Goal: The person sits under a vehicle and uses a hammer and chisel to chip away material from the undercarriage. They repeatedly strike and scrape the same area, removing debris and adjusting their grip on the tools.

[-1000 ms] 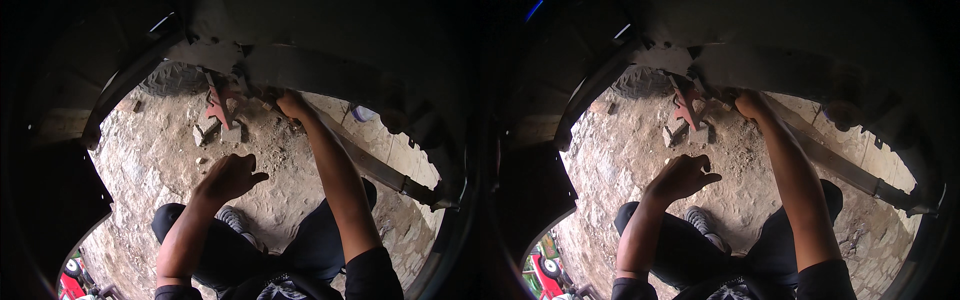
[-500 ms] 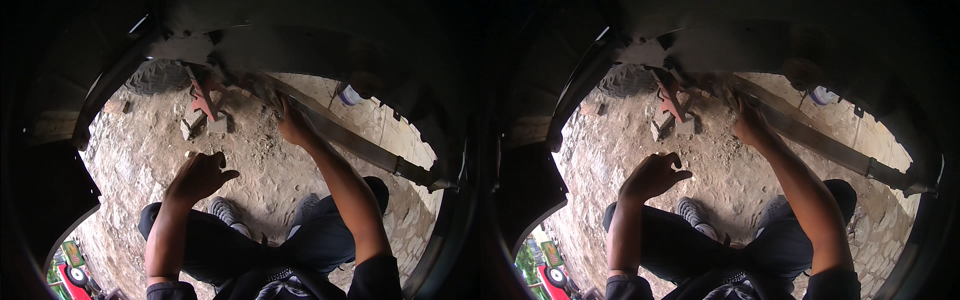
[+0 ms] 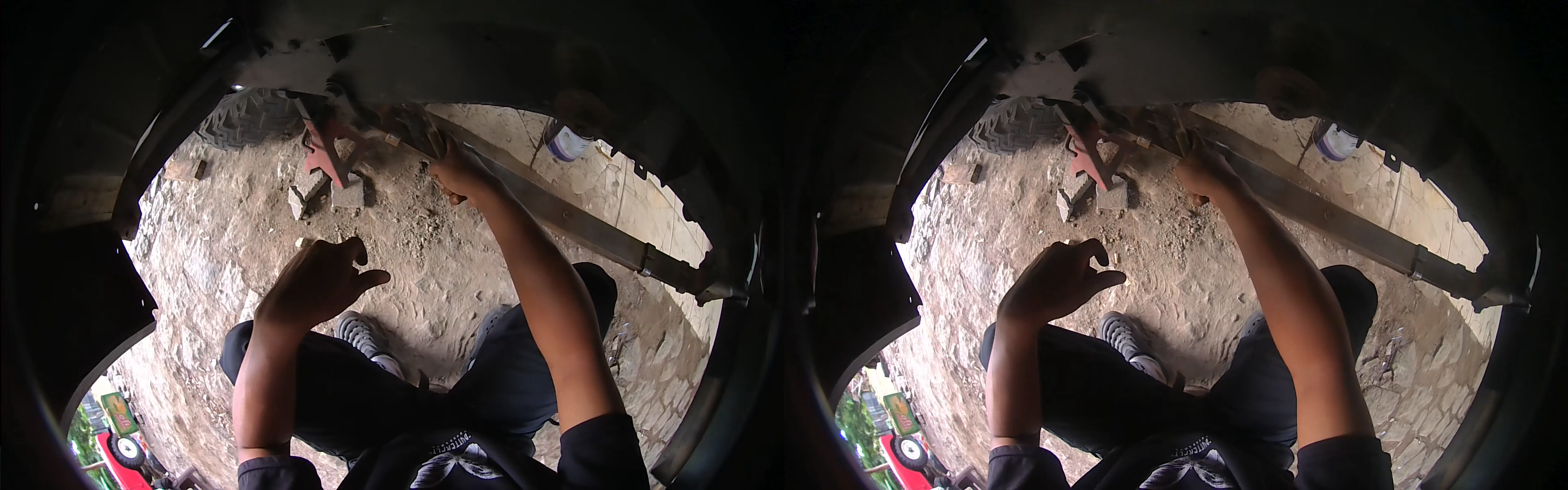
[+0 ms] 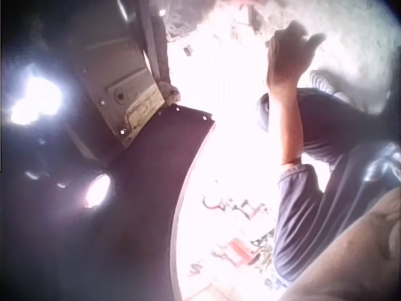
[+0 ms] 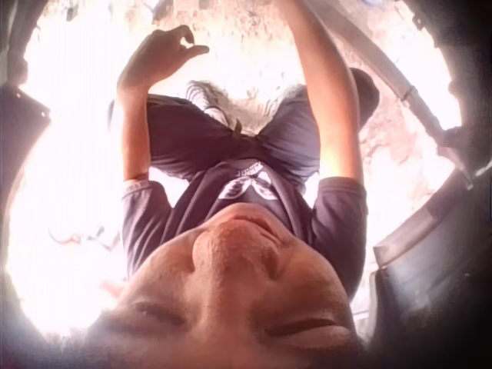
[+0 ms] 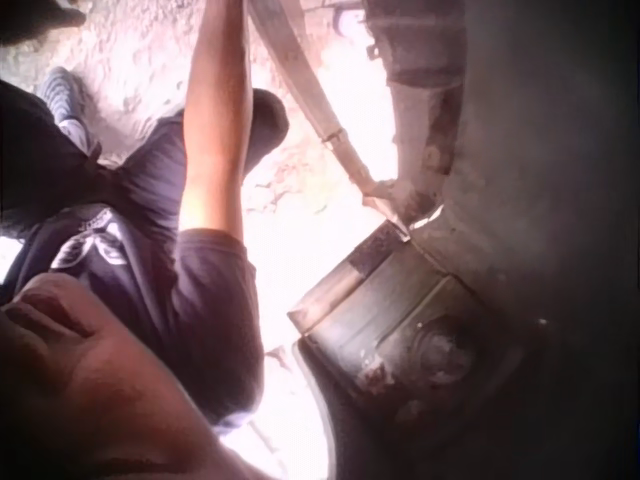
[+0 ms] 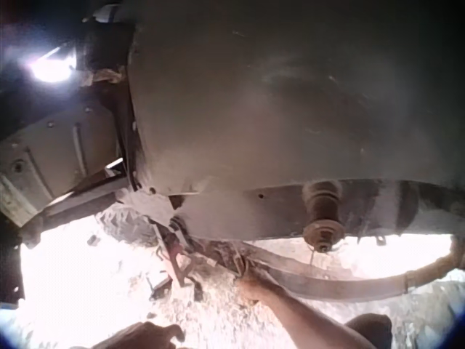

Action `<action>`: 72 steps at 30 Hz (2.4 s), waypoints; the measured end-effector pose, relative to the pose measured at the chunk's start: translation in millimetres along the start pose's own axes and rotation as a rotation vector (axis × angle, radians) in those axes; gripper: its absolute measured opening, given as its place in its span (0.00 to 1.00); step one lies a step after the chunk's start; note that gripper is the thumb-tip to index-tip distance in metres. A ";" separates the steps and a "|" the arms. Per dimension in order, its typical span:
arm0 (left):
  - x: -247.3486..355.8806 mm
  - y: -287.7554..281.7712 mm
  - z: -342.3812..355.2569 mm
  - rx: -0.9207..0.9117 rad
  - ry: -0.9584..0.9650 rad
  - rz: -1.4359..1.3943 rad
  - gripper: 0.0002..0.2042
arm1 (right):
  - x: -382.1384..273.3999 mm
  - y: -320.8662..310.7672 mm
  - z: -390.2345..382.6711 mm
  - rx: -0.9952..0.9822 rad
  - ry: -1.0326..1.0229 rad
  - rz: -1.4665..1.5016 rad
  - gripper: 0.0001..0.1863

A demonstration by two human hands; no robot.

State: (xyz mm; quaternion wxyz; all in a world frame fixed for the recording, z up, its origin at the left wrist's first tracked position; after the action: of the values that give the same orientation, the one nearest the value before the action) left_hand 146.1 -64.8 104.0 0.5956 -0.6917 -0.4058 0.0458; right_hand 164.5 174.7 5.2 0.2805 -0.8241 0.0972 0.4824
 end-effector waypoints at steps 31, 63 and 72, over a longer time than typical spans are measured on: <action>0.7 24.4 53.1 -0.070 0.059 -0.080 0.23 | -67.5 -9.2 90.9 0.448 -0.362 -0.536 0.29; 9.3 35.3 17.2 -0.020 0.227 -0.104 0.18 | -49.8 -22.1 36.4 0.128 -0.454 -0.733 0.33; 13.1 38.5 29.9 0.006 0.217 -0.113 0.17 | -77.6 10.0 75.3 0.080 -0.387 -0.676 0.22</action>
State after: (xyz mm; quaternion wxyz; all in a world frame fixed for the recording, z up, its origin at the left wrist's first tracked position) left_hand 158.1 -31.7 67.8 0.6398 -0.6668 -0.3771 -0.0616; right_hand 64.4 199.8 39.1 0.4687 -0.6918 -0.2157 0.5052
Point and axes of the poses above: each hand's wrist, its own z-axis towards the middle knuckle, its own y-axis out of the palm, x = y × z, the point moved 9 cm from there along z, towards the middle knuckle, and after that the axes turned 6 degrees about x, right-handed, at the moved point
